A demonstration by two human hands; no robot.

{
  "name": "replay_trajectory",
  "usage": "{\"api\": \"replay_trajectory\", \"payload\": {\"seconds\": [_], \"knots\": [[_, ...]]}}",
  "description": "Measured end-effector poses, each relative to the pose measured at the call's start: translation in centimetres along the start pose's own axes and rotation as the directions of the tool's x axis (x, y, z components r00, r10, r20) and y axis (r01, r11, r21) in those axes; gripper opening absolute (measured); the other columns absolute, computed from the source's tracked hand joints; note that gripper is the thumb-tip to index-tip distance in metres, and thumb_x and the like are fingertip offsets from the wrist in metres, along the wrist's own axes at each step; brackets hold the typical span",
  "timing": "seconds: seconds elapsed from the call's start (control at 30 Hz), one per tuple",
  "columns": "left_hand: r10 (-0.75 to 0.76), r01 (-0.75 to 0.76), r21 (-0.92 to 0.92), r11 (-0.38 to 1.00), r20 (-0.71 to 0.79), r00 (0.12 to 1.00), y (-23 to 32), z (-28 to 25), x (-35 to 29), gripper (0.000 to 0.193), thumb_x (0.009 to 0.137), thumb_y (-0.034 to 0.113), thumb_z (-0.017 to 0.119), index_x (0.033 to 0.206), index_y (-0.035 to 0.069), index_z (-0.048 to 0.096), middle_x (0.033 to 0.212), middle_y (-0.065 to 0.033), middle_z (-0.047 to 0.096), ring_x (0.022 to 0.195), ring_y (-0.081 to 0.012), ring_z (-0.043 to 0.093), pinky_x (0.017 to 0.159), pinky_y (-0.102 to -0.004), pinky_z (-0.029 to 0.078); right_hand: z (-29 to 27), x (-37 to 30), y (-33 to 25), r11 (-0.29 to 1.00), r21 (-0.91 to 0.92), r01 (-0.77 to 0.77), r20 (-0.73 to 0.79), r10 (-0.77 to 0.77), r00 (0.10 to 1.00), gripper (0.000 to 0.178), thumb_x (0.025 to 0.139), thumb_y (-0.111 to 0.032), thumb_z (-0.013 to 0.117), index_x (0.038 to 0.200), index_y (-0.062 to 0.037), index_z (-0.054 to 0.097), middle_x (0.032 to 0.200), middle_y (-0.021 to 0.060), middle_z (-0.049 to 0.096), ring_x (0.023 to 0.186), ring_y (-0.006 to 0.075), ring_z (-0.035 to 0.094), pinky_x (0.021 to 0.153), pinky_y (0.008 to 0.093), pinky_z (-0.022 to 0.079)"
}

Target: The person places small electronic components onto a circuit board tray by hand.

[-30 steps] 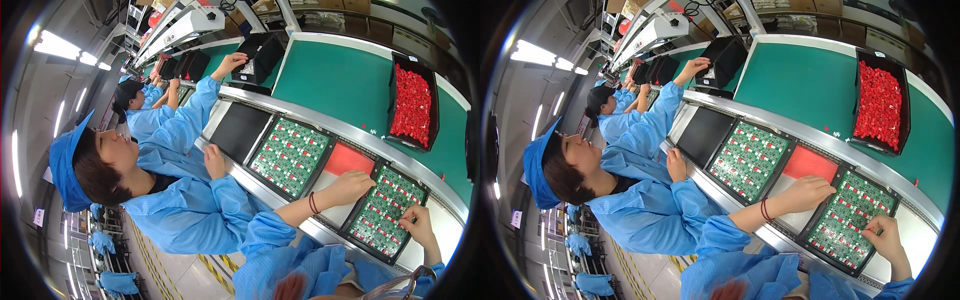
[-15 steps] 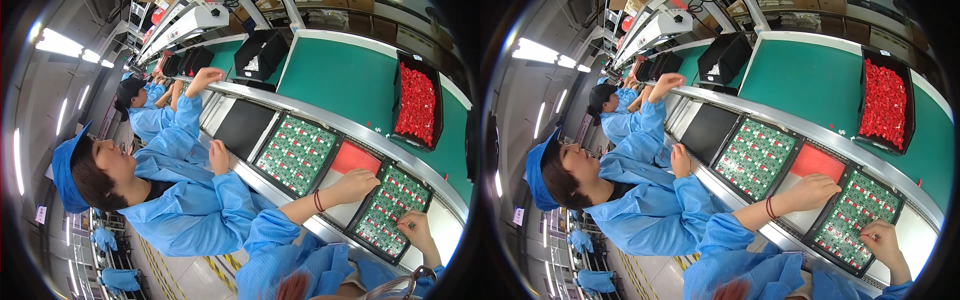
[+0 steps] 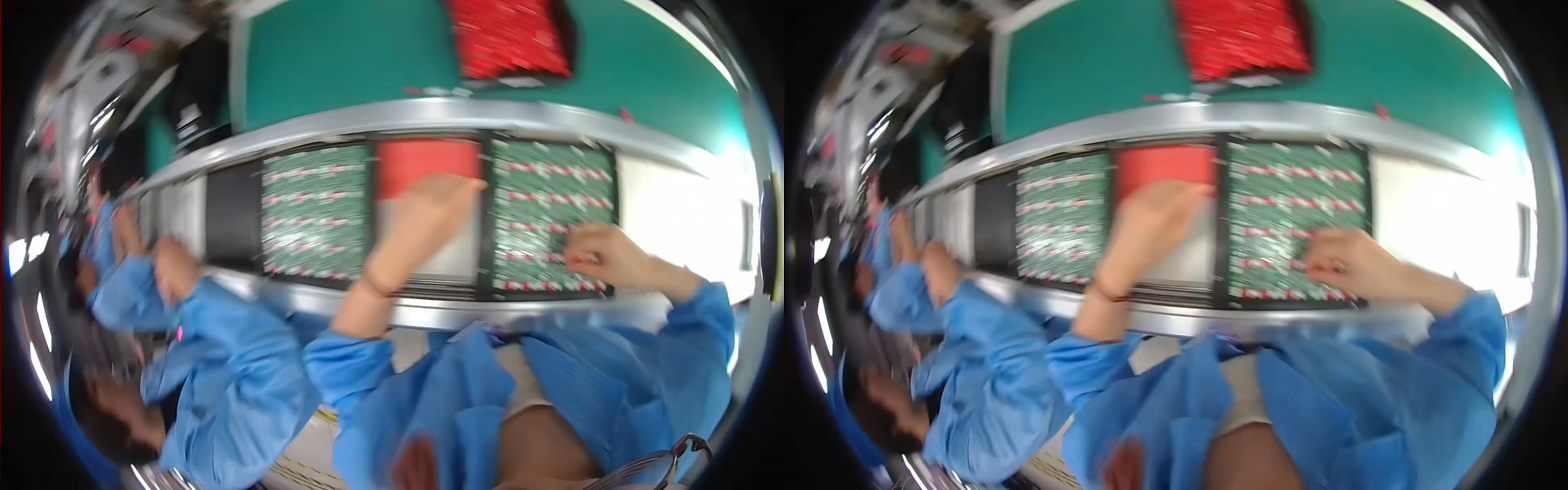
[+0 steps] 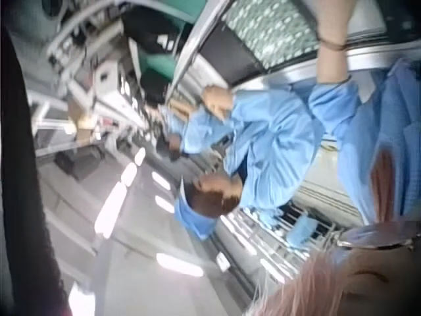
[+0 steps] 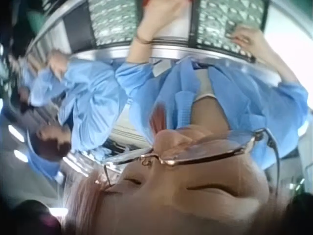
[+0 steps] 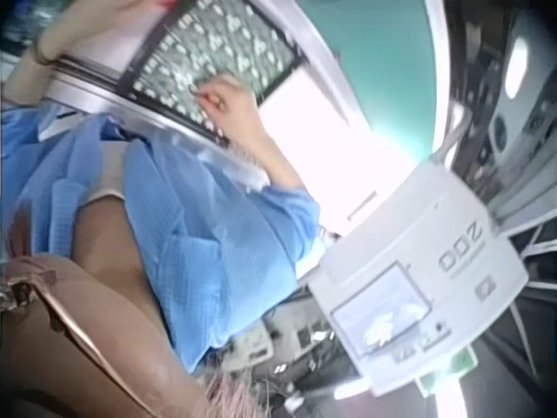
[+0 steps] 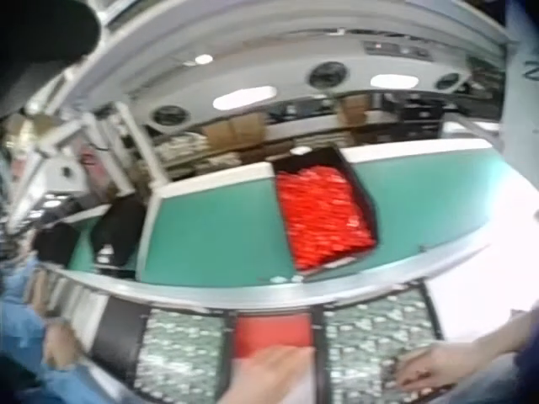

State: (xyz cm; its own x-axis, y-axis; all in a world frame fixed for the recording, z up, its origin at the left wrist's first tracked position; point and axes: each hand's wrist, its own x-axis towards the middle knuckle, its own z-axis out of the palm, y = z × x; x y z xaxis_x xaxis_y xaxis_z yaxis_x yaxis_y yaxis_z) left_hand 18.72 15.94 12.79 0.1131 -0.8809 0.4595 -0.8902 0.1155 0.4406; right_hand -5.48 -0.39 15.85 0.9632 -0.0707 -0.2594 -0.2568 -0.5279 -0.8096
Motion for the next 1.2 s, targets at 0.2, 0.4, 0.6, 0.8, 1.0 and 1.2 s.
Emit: {"api": "replay_trajectory", "payload": {"seconds": [0.2,0.4,0.6,0.8,1.0,1.2], "knots": [[-0.057,0.062,-0.088,0.994,0.058,0.997,0.4,1.1,0.5,0.014,0.074,0.002,0.059,0.088,0.003,0.062,0.078,-0.0099,0.060,0.069,-0.0260,0.058,0.062,-0.0338,0.047,2.4,-3.3,1.7,1.000,0.017,0.005,-0.086,-0.004,0.996,0.015,0.076,-0.002,0.061,0.091,-0.0018,0.060,0.092,0.0100,0.054,0.081,0.0222,0.056,0.067,0.0306,0.048],[-0.050,0.057,-0.103,0.993,0.062,0.997,0.8,1.3,0.8,0.015,0.074,0.001,0.059,0.088,0.004,0.062,0.078,-0.0096,0.060,0.069,-0.0257,0.058,0.062,-0.0333,0.047,3.6,-5.1,0.9,0.996,-0.093,0.001,-0.162,-0.016,0.987,0.030,0.075,-0.002,0.060,0.103,-0.0047,0.050,0.083,0.0071,0.055,0.078,0.0234,0.055,0.068,0.0337,0.046],[-0.049,0.055,-0.092,0.994,0.070,0.996,0.6,1.1,0.6,0.016,0.074,0.001,0.059,0.089,0.004,0.062,0.078,-0.0094,0.059,0.070,-0.0253,0.058,0.063,-0.0331,0.047,4.6,-4.6,1.2,0.983,-0.182,-0.003,-0.160,-0.027,0.987,0.038,0.073,-0.005,0.062,0.108,-0.0063,0.046,0.081,0.0026,0.057,0.078,0.0219,0.055,0.073,0.0359,0.043],[-0.037,0.044,-0.080,0.996,0.076,0.996,0.2,0.9,0.5,0.017,0.074,0.000,0.059,0.090,0.003,0.061,0.078,-0.0091,0.059,0.070,-0.0250,0.058,0.063,-0.0331,0.047,5.0,-4.3,1.1,0.954,-0.299,0.016,-0.190,-0.075,0.979,0.037,0.073,-0.006,0.062,0.107,-0.0054,0.048,0.079,0.0039,0.056,0.074,0.0211,0.053,0.070,0.0342,0.041],[-0.035,0.040,-0.065,0.997,0.067,0.997,0.0,0.1,0.2,0.017,0.073,0.001,0.060,0.090,0.004,0.061,0.078,-0.0090,0.059,0.071,-0.0248,0.058,0.064,-0.0335,0.047,5.4,-3.8,0.0,0.886,-0.456,0.087,-0.187,-0.191,0.964,0.027,0.074,-0.005,0.060,0.101,-0.0038,0.053,0.073,0.0063,0.053,0.068,0.0211,0.050,0.068,0.0324,0.038],[0.057,-0.057,-0.048,0.997,0.005,0.998,-0.6,0.5,-0.4,0.014,0.073,0.004,0.055,0.087,0.003,0.059,0.075,-0.0084,0.058,0.069,-0.0242,0.058,0.064,-0.0342,0.047,5.7,-3.9,-1.4,0.879,-0.476,-0.012,-0.210,-0.101,0.972,0.023,0.072,-0.001,0.062,0.093,-0.0047,0.053,0.070,0.0084,0.050,0.067,0.0249,0.049,0.070,0.0368,0.038]]}}
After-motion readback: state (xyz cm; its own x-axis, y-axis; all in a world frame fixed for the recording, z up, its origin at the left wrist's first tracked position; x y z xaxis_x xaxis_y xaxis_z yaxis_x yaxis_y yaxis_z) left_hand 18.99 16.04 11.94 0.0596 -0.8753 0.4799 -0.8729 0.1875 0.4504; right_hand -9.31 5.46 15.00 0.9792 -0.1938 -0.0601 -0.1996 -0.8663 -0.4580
